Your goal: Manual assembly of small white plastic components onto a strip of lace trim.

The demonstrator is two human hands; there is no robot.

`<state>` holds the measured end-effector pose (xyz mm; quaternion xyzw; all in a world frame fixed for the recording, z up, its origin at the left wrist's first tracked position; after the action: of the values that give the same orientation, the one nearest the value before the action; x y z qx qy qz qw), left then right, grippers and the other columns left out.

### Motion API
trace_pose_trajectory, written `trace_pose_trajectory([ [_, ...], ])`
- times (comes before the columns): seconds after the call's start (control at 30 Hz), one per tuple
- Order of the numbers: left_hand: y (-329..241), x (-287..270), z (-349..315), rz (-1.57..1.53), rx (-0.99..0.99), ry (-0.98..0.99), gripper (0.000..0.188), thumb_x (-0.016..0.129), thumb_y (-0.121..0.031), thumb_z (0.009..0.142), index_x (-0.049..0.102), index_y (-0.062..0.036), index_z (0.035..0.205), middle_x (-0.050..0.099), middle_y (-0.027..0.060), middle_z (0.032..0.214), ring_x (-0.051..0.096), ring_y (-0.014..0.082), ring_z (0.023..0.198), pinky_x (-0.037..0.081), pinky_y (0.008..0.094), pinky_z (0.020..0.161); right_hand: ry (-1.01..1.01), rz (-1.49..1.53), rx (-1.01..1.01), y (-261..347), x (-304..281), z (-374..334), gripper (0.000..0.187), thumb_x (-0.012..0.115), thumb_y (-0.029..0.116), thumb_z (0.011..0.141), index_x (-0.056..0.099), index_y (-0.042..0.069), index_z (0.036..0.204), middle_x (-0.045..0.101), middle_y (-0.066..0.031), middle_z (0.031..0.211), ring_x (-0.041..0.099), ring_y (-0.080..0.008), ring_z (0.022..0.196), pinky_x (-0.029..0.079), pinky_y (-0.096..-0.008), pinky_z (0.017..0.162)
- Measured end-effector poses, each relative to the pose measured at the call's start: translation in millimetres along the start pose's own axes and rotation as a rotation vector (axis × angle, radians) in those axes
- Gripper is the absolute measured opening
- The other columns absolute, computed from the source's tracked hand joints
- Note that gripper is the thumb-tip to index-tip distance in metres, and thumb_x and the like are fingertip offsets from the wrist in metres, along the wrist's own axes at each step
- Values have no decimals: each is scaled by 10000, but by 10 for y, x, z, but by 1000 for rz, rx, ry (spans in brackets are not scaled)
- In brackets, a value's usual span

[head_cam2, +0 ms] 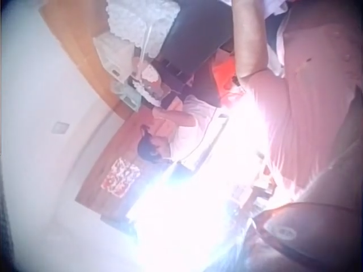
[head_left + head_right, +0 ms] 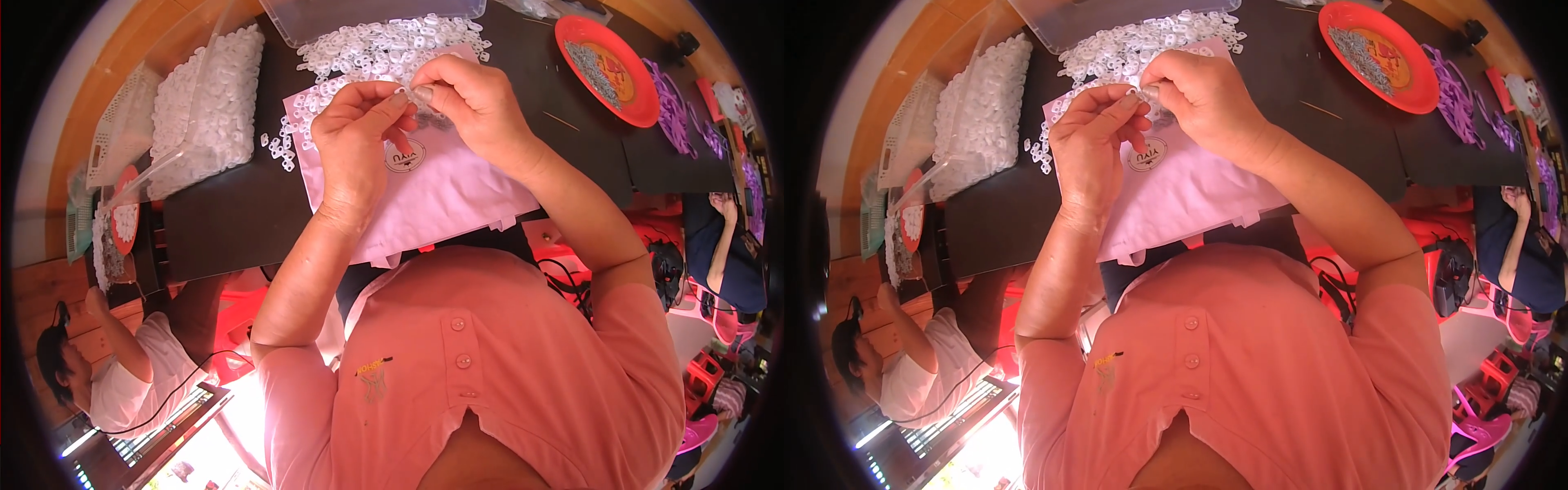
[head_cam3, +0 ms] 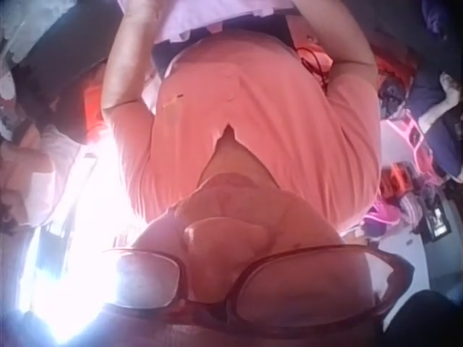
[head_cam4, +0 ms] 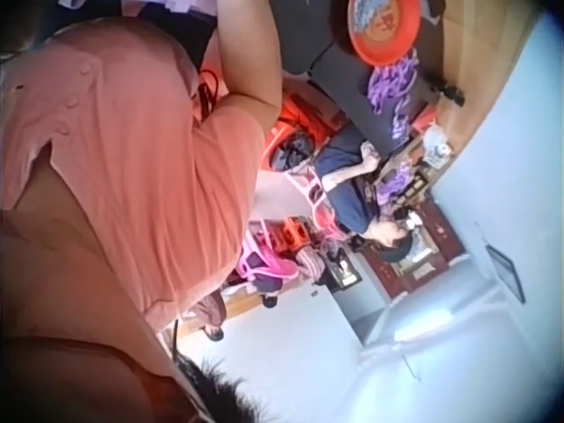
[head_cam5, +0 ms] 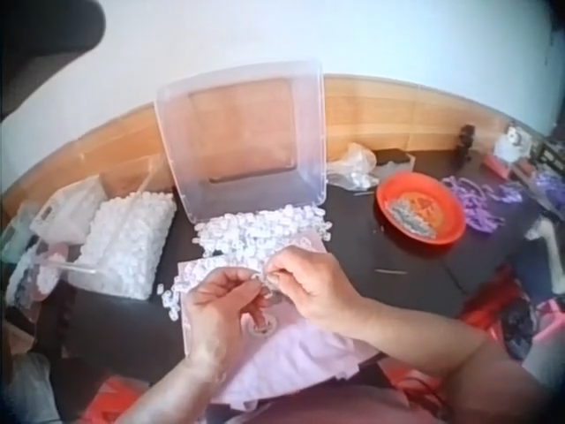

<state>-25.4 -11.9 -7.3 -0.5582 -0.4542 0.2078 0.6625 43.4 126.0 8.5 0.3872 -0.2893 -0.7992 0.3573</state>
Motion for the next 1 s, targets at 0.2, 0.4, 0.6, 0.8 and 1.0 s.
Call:
trace_pose_trajectory([
  [0.2,25,6,-27,20,18,11,102,604,6,880,599,60,966,662,147,816,631,178,644,474,265,500,-77,-70,-129,50,39,-3,136,555,-46,799,598,34,900,635,-113,743,614,-249,622,474,-337,571],
  [0.4,72,-37,-60,-11,86,-41,37,622,42,851,610,33,885,663,108,758,599,120,581,442,218,468,-68,-9,-75,13,171,-48,110,545,-46,791,582,25,866,623,-117,717,613,-260,608,472,-354,559],
  [0.6,65,-66,-35,30,100,-28,76,611,31,866,617,71,931,668,127,822,635,167,645,457,244,499,-45,31,-29,6,141,-24,108,540,-47,794,575,23,866,614,-119,716,609,-269,612,464,-361,555],
  [0.8,43,-61,-15,114,75,-34,122,616,11,873,627,71,977,668,131,816,631,164,639,455,237,498,-67,-133,-153,0,93,-31,116,560,-23,805,568,46,898,629,-111,774,619,-290,662,477,-370,589],
  [1.0,85,-92,17,67,-20,-8,66,641,-6,861,638,46,902,662,89,759,593,116,600,439,213,478,-55,-214,-210,19,88,-23,137,580,-12,794,570,64,908,640,-89,822,630,-290,689,484,-375,593],
])
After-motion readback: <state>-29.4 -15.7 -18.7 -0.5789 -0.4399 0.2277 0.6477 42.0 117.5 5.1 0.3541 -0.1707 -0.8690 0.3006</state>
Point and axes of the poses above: each hand's wrist, its own z-axis towards the middle knuckle, its own x-axis out of the palm, y = z × x, the point moved 4 cm from there along z, towards the middle knuckle
